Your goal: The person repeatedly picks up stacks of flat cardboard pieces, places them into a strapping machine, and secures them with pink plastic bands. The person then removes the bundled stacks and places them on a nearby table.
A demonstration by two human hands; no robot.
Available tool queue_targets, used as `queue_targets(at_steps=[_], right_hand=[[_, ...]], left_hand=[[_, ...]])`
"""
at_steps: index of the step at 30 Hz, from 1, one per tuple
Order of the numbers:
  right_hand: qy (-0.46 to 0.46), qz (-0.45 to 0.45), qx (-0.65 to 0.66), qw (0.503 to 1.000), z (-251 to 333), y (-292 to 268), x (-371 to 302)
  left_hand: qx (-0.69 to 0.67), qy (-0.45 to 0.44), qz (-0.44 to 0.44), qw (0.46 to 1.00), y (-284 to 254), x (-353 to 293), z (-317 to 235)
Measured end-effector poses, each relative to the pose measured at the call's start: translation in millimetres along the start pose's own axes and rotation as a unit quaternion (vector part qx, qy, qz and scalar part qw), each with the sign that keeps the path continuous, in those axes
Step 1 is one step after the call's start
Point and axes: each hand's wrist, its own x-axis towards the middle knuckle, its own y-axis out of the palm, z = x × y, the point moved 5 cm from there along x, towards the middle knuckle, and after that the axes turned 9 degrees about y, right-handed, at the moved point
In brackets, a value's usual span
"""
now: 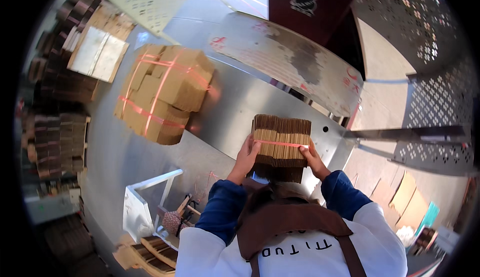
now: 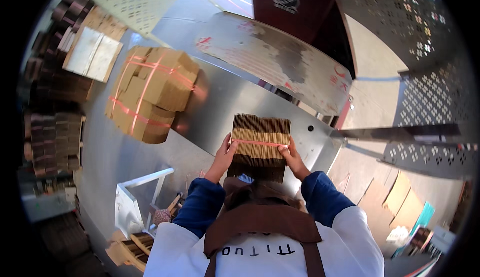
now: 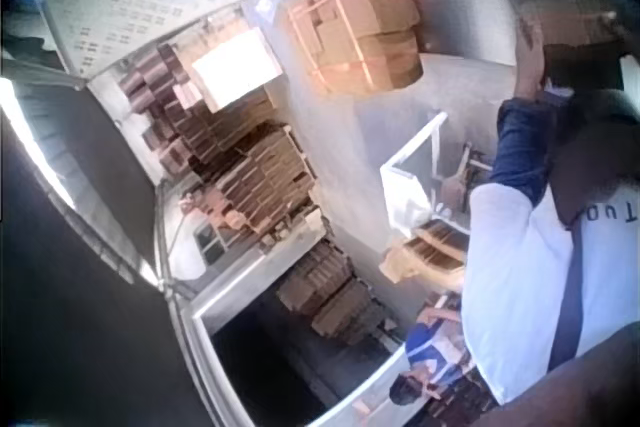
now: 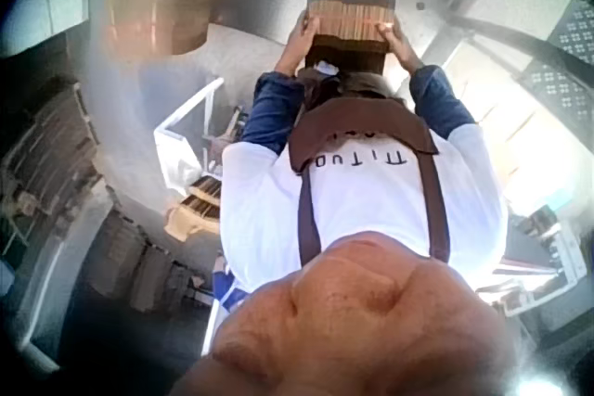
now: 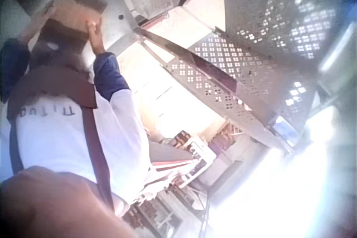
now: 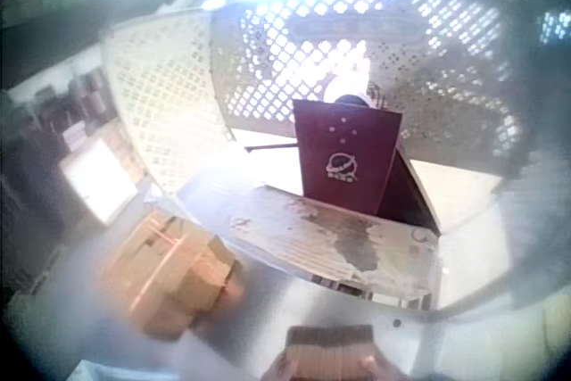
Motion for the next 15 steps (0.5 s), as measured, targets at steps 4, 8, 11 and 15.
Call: queue_targets(at_steps=[4, 8, 11, 15], right_hand=[[-0.003, -0.051, -0.021, 0.998, 13.5, 68.5, 52.6], [0.029, 0.032, -0.027, 0.999, 42.8, 157.3, 102.3], [0.035, 0.096, -0.022, 0.995, 40.6, 190.5, 138.4], [0.056, 0.102, -0.132, 0.984, -21.9, 182.4, 156.7]], left_hand=[[0.193, 0.175, -0.279, 0.924, -57.8, -18.4, -18.4], [0.158, 0.17, -0.338, 0.912, -88.0, -82.0, -5.8], [0.178, 0.086, -0.376, 0.905, -116.8, -147.0, 40.0], [0.115, -0.001, -0.547, 0.829, -152.9, -294.0, 115.5]])
